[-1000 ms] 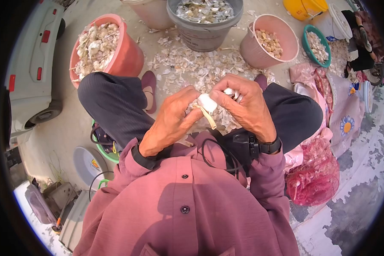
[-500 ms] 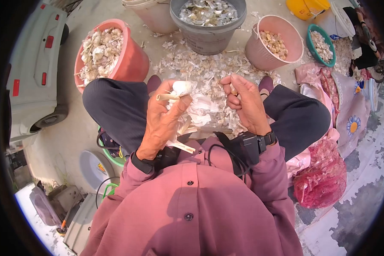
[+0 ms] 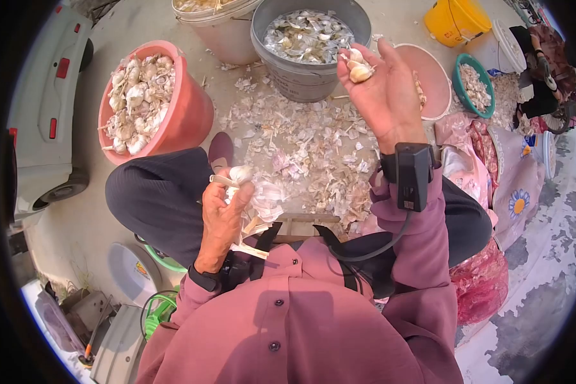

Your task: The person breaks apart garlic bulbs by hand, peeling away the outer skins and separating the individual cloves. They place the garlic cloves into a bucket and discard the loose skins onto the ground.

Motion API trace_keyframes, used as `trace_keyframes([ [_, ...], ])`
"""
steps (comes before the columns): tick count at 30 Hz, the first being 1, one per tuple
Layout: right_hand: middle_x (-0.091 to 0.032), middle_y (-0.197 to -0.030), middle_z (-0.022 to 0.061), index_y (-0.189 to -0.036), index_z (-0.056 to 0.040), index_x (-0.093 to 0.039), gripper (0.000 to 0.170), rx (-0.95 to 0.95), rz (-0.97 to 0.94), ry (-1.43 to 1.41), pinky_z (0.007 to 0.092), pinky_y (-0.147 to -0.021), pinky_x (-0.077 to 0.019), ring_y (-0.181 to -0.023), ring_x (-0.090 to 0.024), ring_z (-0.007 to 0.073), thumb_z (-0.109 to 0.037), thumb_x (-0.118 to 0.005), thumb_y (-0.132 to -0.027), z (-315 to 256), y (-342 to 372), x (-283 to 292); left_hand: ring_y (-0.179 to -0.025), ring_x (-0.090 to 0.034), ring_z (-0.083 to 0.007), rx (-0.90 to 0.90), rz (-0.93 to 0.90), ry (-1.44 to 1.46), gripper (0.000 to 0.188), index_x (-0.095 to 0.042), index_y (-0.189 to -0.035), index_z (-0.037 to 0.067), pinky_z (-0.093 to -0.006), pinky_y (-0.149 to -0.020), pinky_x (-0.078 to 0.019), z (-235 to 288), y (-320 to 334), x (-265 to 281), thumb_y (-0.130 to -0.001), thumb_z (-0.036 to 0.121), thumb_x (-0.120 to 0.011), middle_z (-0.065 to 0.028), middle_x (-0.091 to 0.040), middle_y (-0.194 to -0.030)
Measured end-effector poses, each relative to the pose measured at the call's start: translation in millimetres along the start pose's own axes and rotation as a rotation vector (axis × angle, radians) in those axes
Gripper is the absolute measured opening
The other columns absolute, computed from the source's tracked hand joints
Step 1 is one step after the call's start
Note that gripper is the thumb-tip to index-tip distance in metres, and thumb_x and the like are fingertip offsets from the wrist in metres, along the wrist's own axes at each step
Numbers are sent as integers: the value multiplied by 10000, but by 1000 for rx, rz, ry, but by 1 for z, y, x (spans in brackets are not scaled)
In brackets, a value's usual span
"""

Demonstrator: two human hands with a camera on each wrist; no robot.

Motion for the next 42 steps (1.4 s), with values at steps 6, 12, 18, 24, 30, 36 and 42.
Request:
trace_keyframes([
  [6, -447, -1417, 159, -1435, -41, -367, 531, 15, 537, 648, 369, -1043, -433, -1346, -417, 308, -256, -556, -988, -4, -1, -55, -927, -592, -99, 10, 318, 168, 354, -617, -1171, -20, -242, -829, -469, 18, 3, 62, -907, 196, -714, -58, -640, -1046],
  [12, -653, -1069, 69, -1223, -50, -582, 348, -232, -103, 960, 266, -819, -512, -931, -598, 98, -315, -551, -1000, 81, 2, 122, -862, -589, -76, 108, 277, 256, 324, -616, -1156, -20, -226, -790, -459, -10, 2, 65, -919, 186, -697, -40, -646, -972],
  [18, -697, -827, 43, -985, -22, -672, 173, -808, 63, 1399, 238, -566, -503, -666, -618, 80, -162, -649, -885, 174, 65, 330, -899, -589, -92, 308, 232, 289, 371, -581, -1194, -33, -245, -820, -465, -59, 6, 38, -920, 190, -695, -60, -648, -988],
  [24, -690, -768, 130, -1205, 30, -473, 656, -972, 86, 1729, 327, -504, -524, -669, -690, 204, -336, -800, -770, 201, 94, 350, -870, -621, -105, 434, 226, 318, 351, -599, -1183, -29, -256, -784, -489, -75, -3, 36, -916, 176, -698, -67, -670, -973],
  [30, -688, -754, 184, -1246, 86, -451, 611, -728, 51, 2037, 355, -486, -546, -613, -693, 227, -287, -706, -835, 228, 70, 397, -862, -624, -99, 458, 268, 266, 323, -610, -1175, -19, -253, -787, -490, -89, -8, 37, -916, 154, -695, -56, -675, -972],
  [36, -695, -711, 165, -1293, 57, -526, 522, -595, 270, 1715, 349, -680, -563, -634, -702, 249, -197, -615, -845, 176, 56, 396, -853, -618, -91, 471, 309, 285, 291, -626, -1164, -7, -247, -781, -487, -89, -11, 36, -923, 147, -683, -44, -677, -977],
  [42, -709, -819, 192, -1210, 29, -562, 435, -514, 472, 1836, 385, -747, -554, -781, -716, 296, -202, -629, -847, 105, 48, 385, -850, -616, -85, 468, 229, 265, 284, -628, -1173, -4, -241, -774, -487, -92, -12, 34, -931, 140, -665, -42, -677, -986],
])
Point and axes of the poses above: each hand's wrist, its own y-axis away from the middle knuckle, its own x-axis out of the back of the hand, z = x × y, the point moved 8 cm from there along -y, towards the middle knuckle
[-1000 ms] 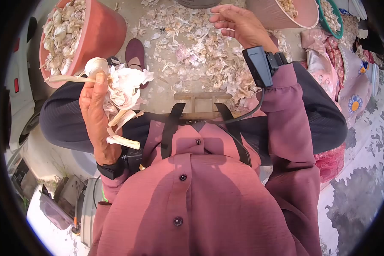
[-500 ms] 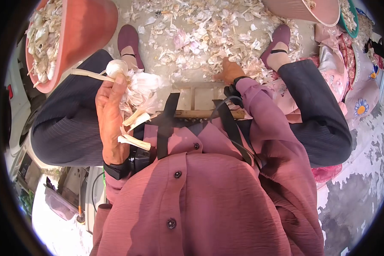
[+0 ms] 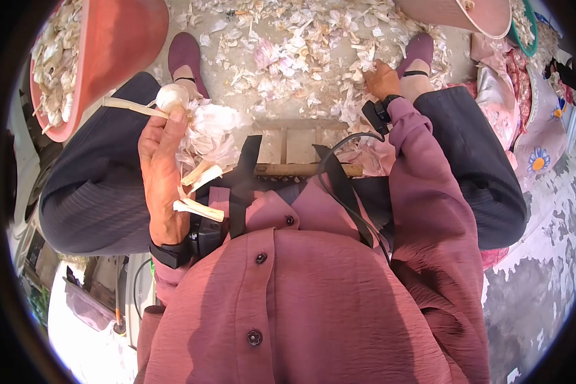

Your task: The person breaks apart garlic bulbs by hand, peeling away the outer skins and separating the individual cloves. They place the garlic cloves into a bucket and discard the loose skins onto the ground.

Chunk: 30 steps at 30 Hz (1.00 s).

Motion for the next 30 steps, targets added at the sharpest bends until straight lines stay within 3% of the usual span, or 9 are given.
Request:
trace_keyframes([
  [4, -608, -1118, 225, -1223, -46, -509, 495, 233, 249, 282, 460, -895, -489, -1036, -602, 412, -200, -705, -796, -15, 12, 19, -864, -608, -80, -2, -26, 49, 304, -628, -1179, -3, -234, -777, -481, -1, 3, -1, -923, 153, -679, -34, -675, -984],
  [9, -532, -1163, 189, -1202, -85, -503, 440, 540, 409, 223, 470, -846, -495, -990, -605, 408, -156, -674, -803, -55, 45, 6, -890, -602, -83, 0, 4, 28, 325, -627, -1185, -4, -237, -800, -474, -4, 1, 2, -914, 162, -696, -32, -671, -999],
  [13, -627, -964, 140, -1088, -95, -586, 270, 542, 68, 143, 431, -769, -503, -900, -639, 351, -153, -637, -829, -74, 46, -30, -903, -599, -87, -11, -11, 35, 329, -625, -1189, -8, -243, -814, -474, -5, -2, 1, -910, 149, -702, -33, -666, -1013],
  [15, -666, -857, 145, -941, -66, -627, 149, 567, -490, 298, 406, -756, -506, -849, -652, 332, -164, -632, -829, -65, 46, -90, -903, -597, -87, -6, 5, 34, 328, -622, -1193, -10, -244, -820, -474, -5, -1, -2, -909, 134, -700, -34, -663, -1014],
  [19, -685, -866, 144, -929, -55, -660, 189, 543, -474, 257, 393, -748, -509, -809, -661, 299, -226, -631, -852, -78, 45, -112, -904, -585, -81, -20, -16, -29, 289, -623, -1175, -14, -239, -821, -470, -1, -2, -9, -924, 121, -673, -45, -658, -1032],
  [21, -678, -847, 115, -976, -54, -666, 256, 442, -583, -106, 371, -738, -505, -790, -647, 241, -290, -624, -887, -95, 51, -112, -865, -566, -75, 1, -67, -78, 251, -630, -1127, -28, -232, -775, -462, 2, -2, -22, -930, 125, -656, -46, -659, -984],
  [25, -593, -790, 67, -1025, -33, -633, 355, 435, -746, -414, 329, -703, -487, -741, -573, 182, -360, -500, -990, -198, 106, -51, -739, -502, -62, 22, -186, -297, 248, -637, -1030, -53, -249, -663, -438, -5, 2, -41, -926, 172, -658, -24, -629, -809],
  [27, -545, -799, -18, -1045, -66, -605, 361, 587, -724, -405, 233, -612, -396, -659, -433, 71, -380, -429, -1030, -249, 146, -8, -710, -490, -62, 12, -247, -374, 252, -642, -1027, -43, -261, -631, -426, -4, 6, -49, -931, 190, -651, -13, -613, -762],
  [30, -544, -772, 25, -989, -49, -588, 404, 940, -495, -325, 288, -627, -407, -682, -485, 129, -402, -393, -1022, -295, 196, 36, -653, -495, -88, -79, -356, -474, 287, -642, -1031, -45, -300, -585, -428, 13, 16, -71, -927, 222, -645, -46, -589, -711],
])
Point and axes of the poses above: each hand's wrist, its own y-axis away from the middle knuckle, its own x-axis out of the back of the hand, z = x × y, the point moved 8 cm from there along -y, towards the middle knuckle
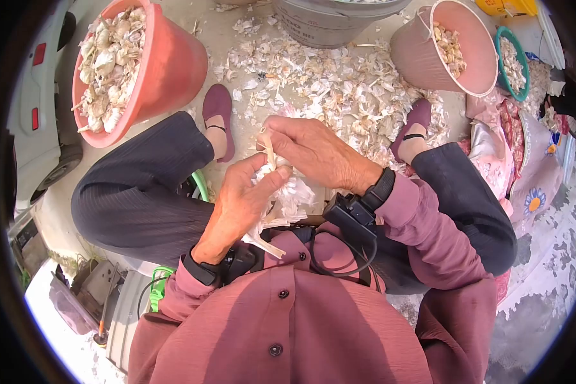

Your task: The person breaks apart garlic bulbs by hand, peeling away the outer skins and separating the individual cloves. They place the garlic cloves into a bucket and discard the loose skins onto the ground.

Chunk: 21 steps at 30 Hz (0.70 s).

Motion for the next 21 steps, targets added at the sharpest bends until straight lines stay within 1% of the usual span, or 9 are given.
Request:
trace_keyframes([
  [5, -515, -667, 62, -982, -49, -604, 383, 28, 109, 118, 324, -589, -396, -595, -511, 208, -385, -422, -986, -67, 34, 34, -606, -501, -100, -77, -134, -99, 301, -645, -1027, -47, -300, -553, -419, 64, 15, -17, -917, 233, -637, -58, -565, -673],
  [7, -524, -577, 95, -927, -43, -579, 303, 193, 173, 114, 355, -539, -422, -507, -523, 263, -329, -488, -967, -88, 51, 46, -578, -492, -90, -52, -274, -36, 306, -643, -1023, -47, -297, -522, -405, 72, 23, -36, -910, 237, -636, -50, -552, -647],
  [11, -512, -545, 56, -950, -53, -590, 228, 233, 195, 36, 297, -494, -377, -490, -517, 179, -267, -511, -943, -95, 79, 48, -555, -510, -97, -18, -358, -91, 318, -628, -961, -41, -300, -499, -397, 82, 38, -55, -897, 270, -638, -52, -522, -603],
  [15, -498, -512, 44, -1015, -36, -592, 210, 28, 225, -52, 264, -517, -373, -499, -515, 120, -199, -495, -925, -75, 91, 41, -534, -541, -202, -89, -310, -282, 371, -586, -876, -69, -371, -547, -422, 82, 43, -60, -889, 300, -621, -142, -525, -584],
  [17, -521, -562, 56, -1057, -35, -585, 261, 30, 167, -31, 274, -539, -390, -527, -518, 146, -246, -474, -951, -78, 90, 43, -544, -539, -198, -150, -275, -301, 380, -582, -859, -70, -369, -548, -418, 88, 42, -58, -885, 307, -623, -139, -522, -586],
  [18, -535, -599, 71, -1062, -37, -583, 296, 144, 199, -10, 292, -552, -401, -547, -531, 170, -288, -459, -965, -89, 88, 48, -554, -536, -194, -213, -251, -319, 389, -579, -843, -71, -367, -549, -414, 97, 39, -55, -881, 313, -626, -136, -520, -588],
  [19, -549, -636, 85, -1067, -39, -581, 333, 255, 231, 7, 311, -564, -413, -567, -545, 195, -329, -444, -980, -100, 86, 54, -574, -525, -184, -83, -294, -248, 402, -582, -839, -76, -361, -547, -399, 102, 38, -52, -871, 321, -635, -126, -511, -599],
  [20, -573, -696, 115, -1067, -40, -579, 408, 299, 248, 56, 344, -596, -437, -622, -590, 245, -407, -414, -999, -114, 82, 64, -567, -509, -175, -177, -288, -253, 392, -586, -835, -71, -354, -536, -390, 113, 31, -50, -870, 316, -640, -112, -496, -592],
  [21, -573, -696, 115, -1067, -40, -579, 408, 306, 258, 59, 344, -596, -437, -622, -590, 245, -407, -414, -999, -122, 77, 76, -559, -494, -167, -277, -285, -259, 382, -591, -831, -66, -347, -526, -381, 124, 23, -49, -868, 311, -645, -99, -481, -585],
])
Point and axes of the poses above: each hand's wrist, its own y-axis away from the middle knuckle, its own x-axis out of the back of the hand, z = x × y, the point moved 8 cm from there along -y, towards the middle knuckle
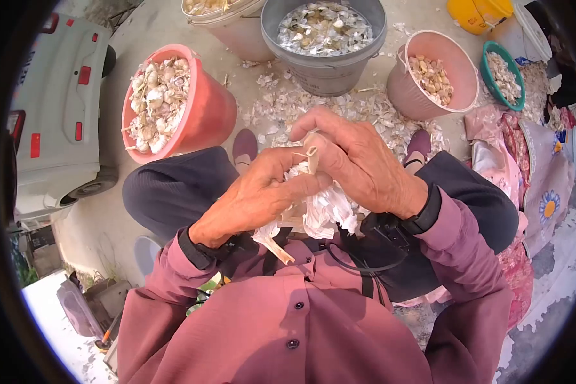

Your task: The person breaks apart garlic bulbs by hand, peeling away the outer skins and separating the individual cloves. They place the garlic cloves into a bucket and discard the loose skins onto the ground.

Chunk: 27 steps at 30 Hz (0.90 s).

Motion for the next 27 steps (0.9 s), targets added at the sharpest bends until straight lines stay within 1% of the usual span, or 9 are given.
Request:
trace_keyframes([
  [2, -570, -680, 116, -1080, -36, -572, 433, 118, -30, 134, 345, -602, -442, -623, -601, 249, -429, -404, -1007, -19, -17, 18, -552, -466, -129, -42, 5, -38, 349, -603, -800, -38, -331, -512, -367, 25, -15, 11, -875, 299, -650, -55, -481, -585],
  [4, -535, -658, 83, -1046, -23, -586, 448, 169, 9, 158, 321, -584, -431, -590, -543, 191, -434, -410, -1015, -29, -32, 34, -740, -542, -57, 63, -183, 53, 351, -676, -1084, 2, -242, -648, -430, 32, -31, 13, -933, 315, -631, 14, -627, -861],
  [8, -485, -643, 42, -879, 8, -603, 458, 267, 179, 198, 281, -553, -404, -597, -466, 116, -387, -432, -1034, -12, -45, 57, -790, -542, -49, -84, -233, 83, 344, -685, -1075, 15, -225, -664, -441, 34, -71, 16, -946, 326, -619, 24, -628, -907],
  [9, -470, -638, 43, -868, 8, -594, 442, 244, 231, 163, 286, -551, -400, -594, -450, 120, -365, -429, -1039, -7, -48, 59, -820, -539, -58, 18, -273, 103, 348, -683, -1062, 6, -233, -688, -440, 32, -74, 18, -941, 326, -622, 11, -628, -918],
  [13, -433, -628, 64, -866, 6, -558, 370, 74, 188, 191, 316, -545, -391, -585, -394, 150, -297, -439, -1042, 19, -65, 60, -813, -540, -72, 97, -246, 124, 375, -679, -1043, -6, -250, -681, -441, 14, -89, 29, -935, 349, -623, -15, -630, -903],
  [17, -436, -642, 106, -882, 3, -504, 299, -58, 205, 328, 341, -557, -387, -594, -373, 203, -251, -447, -1029, 36, -75, 49, -726, -534, -87, 131, -62, 94, 405, -669, -1026, -27, -259, -624, -437, -13, -87, 45, -931, 363, -618, -31, -620, -828],
  [20, -440, -658, 111, -883, 4, -489, 294, -57, 302, 235, 344, -571, -388, -612, -381, 192, -248, -442, -1026, 53, -77, 47, -709, -529, -97, 113, -110, 66, 377, -655, -1036, -44, -270, -626, -446, -20, -94, 47, -935, 317, -604, -32, -611, -801],
  [23, -440, -665, 102, -871, 5, -489, 272, -95, 261, 212, 337, -584, -389, -622, -404, 162, -218, -426, -1013, 48, -85, 46, -703, -532, -99, -95, -29, 3, 354, -638, -1043, -59, -292, -616, -446, -11, -96, 52, -943, 273, -569, -54, -603, -766],
  [27, -449, -668, 57, -839, -4, -515, 290, -141, 242, 204, 306, -596, -383, -645, -419, 127, -221, -412, -1003, 49, -82, 47, -689, -542, -113, -44, -4, -71, 341, -640, -1057, -39, -305, -618, -453, -14, -97, 50, -944, 277, -574, -73, -606, -767],
])
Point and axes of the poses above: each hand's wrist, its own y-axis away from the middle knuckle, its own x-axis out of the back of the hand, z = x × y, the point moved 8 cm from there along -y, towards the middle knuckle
